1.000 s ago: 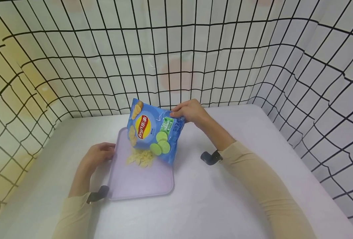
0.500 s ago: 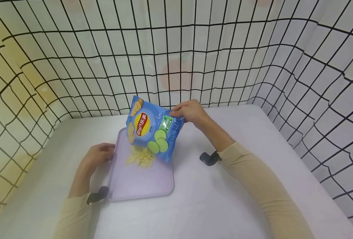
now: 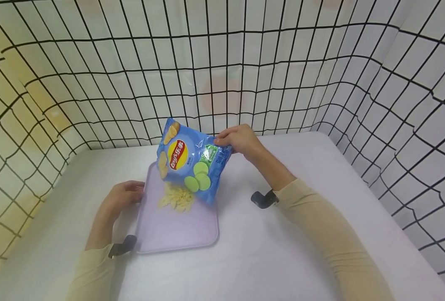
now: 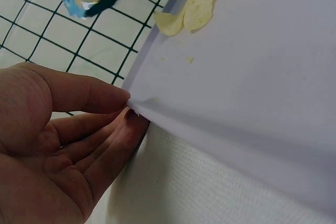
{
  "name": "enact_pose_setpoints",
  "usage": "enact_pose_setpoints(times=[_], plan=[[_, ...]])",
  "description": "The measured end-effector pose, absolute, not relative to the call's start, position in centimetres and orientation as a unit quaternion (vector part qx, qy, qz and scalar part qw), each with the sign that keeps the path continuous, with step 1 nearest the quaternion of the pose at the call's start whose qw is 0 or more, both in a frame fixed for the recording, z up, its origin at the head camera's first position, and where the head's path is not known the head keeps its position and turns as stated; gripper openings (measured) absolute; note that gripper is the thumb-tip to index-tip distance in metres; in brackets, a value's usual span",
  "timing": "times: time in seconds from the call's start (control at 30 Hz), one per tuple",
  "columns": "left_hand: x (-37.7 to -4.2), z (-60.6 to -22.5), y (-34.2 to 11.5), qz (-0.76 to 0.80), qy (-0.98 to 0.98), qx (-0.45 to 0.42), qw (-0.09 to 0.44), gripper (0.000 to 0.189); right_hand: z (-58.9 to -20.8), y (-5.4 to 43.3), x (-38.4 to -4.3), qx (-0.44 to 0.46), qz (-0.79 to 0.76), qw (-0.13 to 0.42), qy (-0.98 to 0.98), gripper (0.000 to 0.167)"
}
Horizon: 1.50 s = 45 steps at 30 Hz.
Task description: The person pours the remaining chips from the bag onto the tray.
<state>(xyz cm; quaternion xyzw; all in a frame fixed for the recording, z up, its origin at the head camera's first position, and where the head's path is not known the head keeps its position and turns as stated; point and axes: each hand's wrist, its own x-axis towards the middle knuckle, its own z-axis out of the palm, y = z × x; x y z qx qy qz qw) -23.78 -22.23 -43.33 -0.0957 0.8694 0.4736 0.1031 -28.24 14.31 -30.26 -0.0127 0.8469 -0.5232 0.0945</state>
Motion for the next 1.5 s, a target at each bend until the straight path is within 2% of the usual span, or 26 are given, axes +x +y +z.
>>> enact_pose_setpoints(times=[0.43, 1.5], plan=[[-23.83, -43.35, -22.39, 0.475, 0.870, -0.093, 0.096, 0.043, -30.36, 14.13, -28.20, -0.010, -0.518, 0.090, 0.851, 0.028], [-23.76, -43.42, -22.29, 0.467, 0.872, -0.097, 0.108, 0.043, -30.15, 14.56, -28.14, -0.012, -0.513, 0.094, 0.853, 0.031]])
